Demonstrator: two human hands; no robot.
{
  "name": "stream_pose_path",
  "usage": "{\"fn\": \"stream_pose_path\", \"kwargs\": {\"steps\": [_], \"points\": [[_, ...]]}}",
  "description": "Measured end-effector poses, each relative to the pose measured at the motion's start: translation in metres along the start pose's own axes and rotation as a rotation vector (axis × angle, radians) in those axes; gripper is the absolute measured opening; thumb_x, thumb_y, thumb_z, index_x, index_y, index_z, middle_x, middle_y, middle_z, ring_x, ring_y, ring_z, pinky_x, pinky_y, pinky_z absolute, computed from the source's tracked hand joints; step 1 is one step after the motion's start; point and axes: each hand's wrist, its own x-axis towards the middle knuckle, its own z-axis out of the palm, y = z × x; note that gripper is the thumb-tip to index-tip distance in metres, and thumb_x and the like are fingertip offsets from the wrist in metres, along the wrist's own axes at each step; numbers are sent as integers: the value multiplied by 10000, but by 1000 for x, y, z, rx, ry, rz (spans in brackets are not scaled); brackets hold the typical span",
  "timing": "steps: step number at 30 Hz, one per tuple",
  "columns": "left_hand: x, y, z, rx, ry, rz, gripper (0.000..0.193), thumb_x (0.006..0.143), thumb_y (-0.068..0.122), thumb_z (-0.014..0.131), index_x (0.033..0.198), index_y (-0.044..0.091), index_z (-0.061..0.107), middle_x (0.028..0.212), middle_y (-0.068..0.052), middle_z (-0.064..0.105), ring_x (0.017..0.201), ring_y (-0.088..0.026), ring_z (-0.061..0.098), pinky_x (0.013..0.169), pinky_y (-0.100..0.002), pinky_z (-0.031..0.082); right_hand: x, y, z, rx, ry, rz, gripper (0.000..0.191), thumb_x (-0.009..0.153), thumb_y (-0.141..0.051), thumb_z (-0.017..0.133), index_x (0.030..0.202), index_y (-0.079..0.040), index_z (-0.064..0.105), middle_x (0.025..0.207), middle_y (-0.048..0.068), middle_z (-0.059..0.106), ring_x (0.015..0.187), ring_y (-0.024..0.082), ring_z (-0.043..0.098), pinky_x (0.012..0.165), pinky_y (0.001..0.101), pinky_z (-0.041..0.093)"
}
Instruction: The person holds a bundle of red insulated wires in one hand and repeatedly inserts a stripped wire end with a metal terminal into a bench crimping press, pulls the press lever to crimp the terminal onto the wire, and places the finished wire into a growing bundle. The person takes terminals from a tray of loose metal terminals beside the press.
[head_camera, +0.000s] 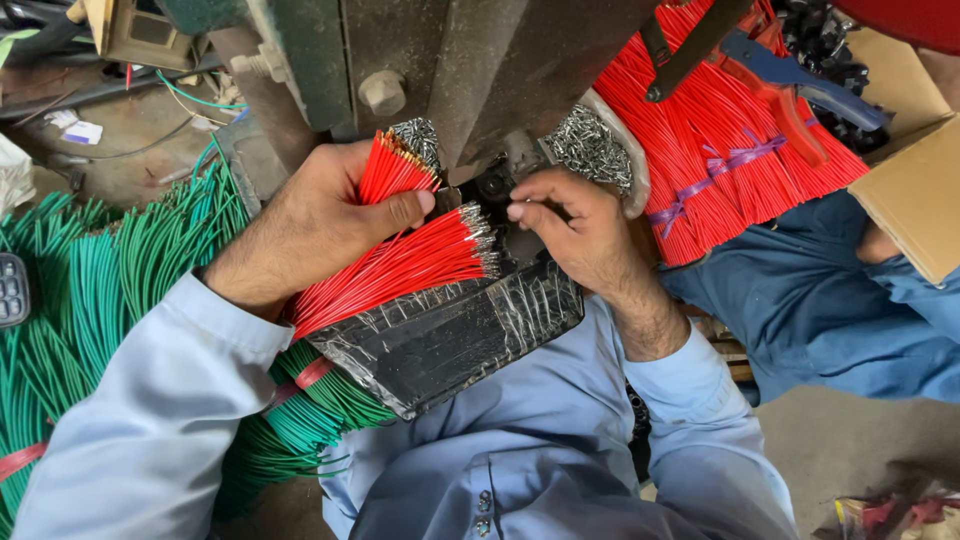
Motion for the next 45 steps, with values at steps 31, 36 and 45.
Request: {"fn": "stream_pose_path", "kwargs": {"steps": [31, 36, 45], "points": [[-1, -5, 0, 115, 46, 108, 148, 972, 138, 677, 1036, 7, 701, 825, 3, 709, 786, -46, 609, 703, -275, 555, 32, 2, 34, 242, -27, -53, 54, 999, -40, 739, 967, 0, 723, 888, 24, 727, 856, 51, 656, 769, 241, 567], [0, -4, -2, 14, -6, 46, 157, 970, 153, 682, 1047, 17, 698, 851, 23, 711, 797, -42, 620, 705, -263, 560, 23, -5, 35, 277, -21, -59, 80, 990, -17, 719, 1062, 17, 718, 979, 51, 738, 919, 76, 682, 819, 254, 576], [1, -8, -1, 81, -59, 81, 191, 917, 132, 760, 1030, 14, 662, 857, 19, 672, 815, -49, 605, 742, -254, 556, 1, -9, -15, -73, -2, -251, 118, 969, 26, 737, 1084, 9, 716, 1090, 110, 748, 1040, 192, 734, 927, 305, 594]]}}
